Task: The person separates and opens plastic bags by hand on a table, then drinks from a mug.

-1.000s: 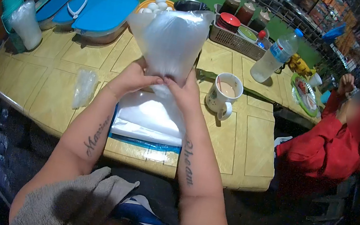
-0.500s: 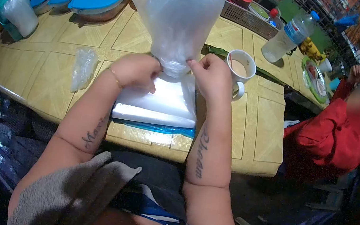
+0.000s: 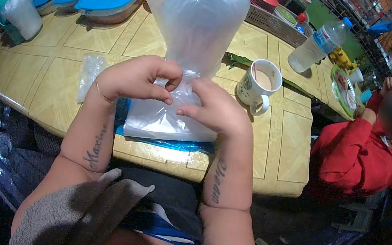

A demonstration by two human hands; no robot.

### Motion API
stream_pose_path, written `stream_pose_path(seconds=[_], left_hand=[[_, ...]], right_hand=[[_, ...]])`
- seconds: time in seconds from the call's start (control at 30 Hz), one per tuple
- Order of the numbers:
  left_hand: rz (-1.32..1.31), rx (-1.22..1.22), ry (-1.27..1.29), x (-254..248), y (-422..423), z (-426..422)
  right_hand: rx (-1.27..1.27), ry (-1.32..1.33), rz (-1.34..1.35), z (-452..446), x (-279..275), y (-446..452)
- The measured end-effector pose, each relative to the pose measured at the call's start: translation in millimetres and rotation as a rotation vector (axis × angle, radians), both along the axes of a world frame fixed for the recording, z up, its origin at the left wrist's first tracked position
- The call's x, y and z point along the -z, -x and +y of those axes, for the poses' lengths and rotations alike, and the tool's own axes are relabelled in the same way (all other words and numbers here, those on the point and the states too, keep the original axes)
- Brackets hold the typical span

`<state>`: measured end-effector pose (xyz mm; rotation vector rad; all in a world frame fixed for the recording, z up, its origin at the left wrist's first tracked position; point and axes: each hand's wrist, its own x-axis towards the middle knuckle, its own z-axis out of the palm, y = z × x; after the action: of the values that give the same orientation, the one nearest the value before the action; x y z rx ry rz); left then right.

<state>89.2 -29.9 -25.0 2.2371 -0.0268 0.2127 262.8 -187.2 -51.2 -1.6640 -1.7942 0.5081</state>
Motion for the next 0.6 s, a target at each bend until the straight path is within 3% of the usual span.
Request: stream_pose_path(seconds=[0.07, 0.3, 0.43, 0.6], left_hand=[[0.082, 0.003, 0.096, -1.1, -1.0, 0.2], [-0.01, -0.081, 0.287, -0.4, -0.6, 0.0], [-0.147, -0.089, 0.526, -0.6, -3.3, -2.0], [-0.285, -0.184, 0.738, 9.8, -13.5, 5.9]], right_hand=[[0.035, 0.182, 0.195, -2.7, -5.5, 0.3], [-0.041, -0.035, 0.974, -6.9, -21.2, -1.9], [0.063, -0.228, 1.097, -5.2, -16.4, -7.9], [0.337, -0.44, 0.984, 6.9, -11.1, -9.3]])
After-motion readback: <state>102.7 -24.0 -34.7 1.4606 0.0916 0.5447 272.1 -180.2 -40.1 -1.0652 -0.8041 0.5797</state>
